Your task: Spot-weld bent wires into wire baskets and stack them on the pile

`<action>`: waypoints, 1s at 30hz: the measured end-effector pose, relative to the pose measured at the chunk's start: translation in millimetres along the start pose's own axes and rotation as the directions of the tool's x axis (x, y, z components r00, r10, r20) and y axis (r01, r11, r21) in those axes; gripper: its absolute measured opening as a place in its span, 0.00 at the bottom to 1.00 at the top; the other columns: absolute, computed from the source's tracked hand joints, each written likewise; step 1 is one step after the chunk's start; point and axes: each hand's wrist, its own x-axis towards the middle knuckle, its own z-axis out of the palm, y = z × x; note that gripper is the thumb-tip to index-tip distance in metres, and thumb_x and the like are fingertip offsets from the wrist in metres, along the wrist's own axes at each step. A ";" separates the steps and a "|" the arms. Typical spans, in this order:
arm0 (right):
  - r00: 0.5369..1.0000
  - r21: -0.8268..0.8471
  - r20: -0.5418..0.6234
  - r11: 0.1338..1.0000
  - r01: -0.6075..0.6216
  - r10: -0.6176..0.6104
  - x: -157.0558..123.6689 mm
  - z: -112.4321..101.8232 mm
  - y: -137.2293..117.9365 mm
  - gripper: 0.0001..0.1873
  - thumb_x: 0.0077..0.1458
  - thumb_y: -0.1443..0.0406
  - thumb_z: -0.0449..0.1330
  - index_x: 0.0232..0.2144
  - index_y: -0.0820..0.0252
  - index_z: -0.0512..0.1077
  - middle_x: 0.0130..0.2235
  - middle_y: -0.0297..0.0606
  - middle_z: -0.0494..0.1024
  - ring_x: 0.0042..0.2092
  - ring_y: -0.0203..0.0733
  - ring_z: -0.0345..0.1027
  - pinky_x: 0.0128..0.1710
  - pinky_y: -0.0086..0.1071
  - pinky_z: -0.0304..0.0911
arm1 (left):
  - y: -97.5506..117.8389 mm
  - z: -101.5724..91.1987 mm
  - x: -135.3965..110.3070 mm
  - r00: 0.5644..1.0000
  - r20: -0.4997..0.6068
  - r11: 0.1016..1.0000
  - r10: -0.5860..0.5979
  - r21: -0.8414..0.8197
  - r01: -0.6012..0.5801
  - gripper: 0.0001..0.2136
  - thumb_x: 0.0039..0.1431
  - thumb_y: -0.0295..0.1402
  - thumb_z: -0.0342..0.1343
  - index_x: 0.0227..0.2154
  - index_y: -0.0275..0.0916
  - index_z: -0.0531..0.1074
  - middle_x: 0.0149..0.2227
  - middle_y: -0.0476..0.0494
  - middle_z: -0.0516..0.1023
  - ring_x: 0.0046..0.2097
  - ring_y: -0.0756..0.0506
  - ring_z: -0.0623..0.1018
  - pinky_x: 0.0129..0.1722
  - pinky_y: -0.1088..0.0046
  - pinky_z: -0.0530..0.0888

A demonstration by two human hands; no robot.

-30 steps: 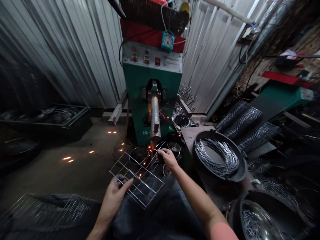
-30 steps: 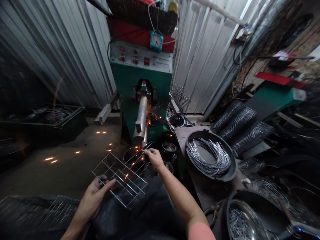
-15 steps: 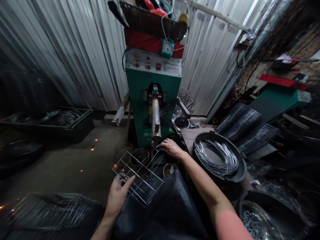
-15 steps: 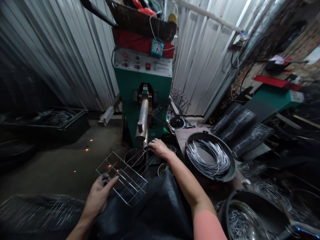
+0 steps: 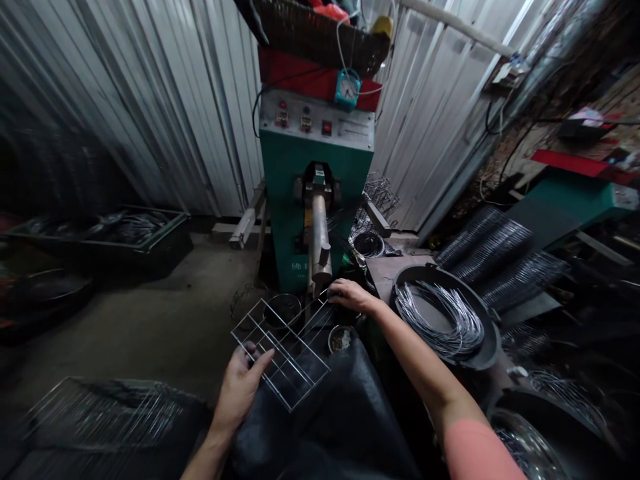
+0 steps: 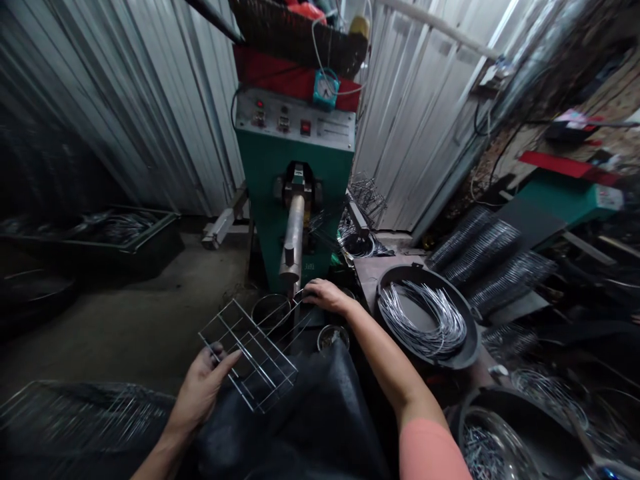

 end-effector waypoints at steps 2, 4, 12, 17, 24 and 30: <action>1.000 0.020 -0.006 1.000 -0.023 0.024 -0.5 1.0 -0.8 0.05 0.52 0.65 0.59 0.33 0.57 0.74 0.34 0.36 0.72 0.38 0.37 0.64 0.39 0.29 0.59 | -0.6 -0.5 0.6 1.000 0.007 1.000 -0.010 0.000 0.010 0.21 0.35 0.46 0.64 0.29 0.39 0.65 0.23 0.54 0.66 0.26 0.50 0.68 0.28 0.74 0.66; 0.998 0.014 -0.010 0.998 -0.060 0.060 -1.2 2.6 -1.2 0.05 0.52 0.64 0.59 0.33 0.57 0.74 0.35 0.36 0.72 0.38 0.38 0.65 0.39 0.29 0.59 | -1.4 -0.5 1.0 1.000 -0.001 1.000 -0.011 0.001 0.011 0.21 0.35 0.45 0.64 0.29 0.39 0.65 0.23 0.54 0.66 0.26 0.51 0.67 0.28 0.75 0.66; 0.993 -0.039 -0.047 0.993 -0.110 0.109 -2.8 9.9 -2.9 0.06 0.52 0.65 0.59 0.34 0.58 0.73 0.35 0.38 0.73 0.38 0.38 0.67 0.39 0.29 0.60 | -0.1 2.1 -2.5 0.998 -0.054 0.998 -0.010 -0.057 0.007 0.24 0.31 0.45 0.66 0.30 0.39 0.64 0.23 0.56 0.64 0.25 0.53 0.65 0.26 0.77 0.65; 0.987 -0.075 -0.096 0.988 -0.138 0.130 5.5 13.6 -3.4 0.06 0.52 0.66 0.60 0.33 0.61 0.73 0.35 0.40 0.74 0.38 0.39 0.67 0.38 0.29 0.60 | -0.5 -1.6 8.7 0.997 -0.066 0.996 0.038 -0.080 -0.043 0.23 0.30 0.43 0.67 0.28 0.38 0.65 0.23 0.55 0.65 0.26 0.53 0.66 0.28 0.76 0.65; 0.975 -0.101 -0.112 0.974 -0.203 0.192 19.2 15.5 -3.9 0.06 0.51 0.66 0.61 0.33 0.63 0.74 0.35 0.41 0.75 0.37 0.38 0.69 0.38 0.28 0.61 | 7.3 -1.2 21.1 0.998 -0.044 0.982 -0.055 -0.182 0.046 0.27 0.22 0.42 0.69 0.27 0.37 0.64 0.21 0.56 0.65 0.24 0.54 0.65 0.27 0.77 0.64; 0.973 0.019 -0.135 0.982 -0.188 0.189 19.5 13.8 -5.1 0.06 0.50 0.66 0.62 0.32 0.62 0.75 0.35 0.39 0.76 0.39 0.37 0.70 0.39 0.27 0.62 | 16.6 -0.8 23.0 0.996 -0.050 0.977 -0.071 -0.203 0.060 0.28 0.20 0.40 0.70 0.29 0.36 0.64 0.22 0.57 0.66 0.25 0.55 0.66 0.27 0.79 0.64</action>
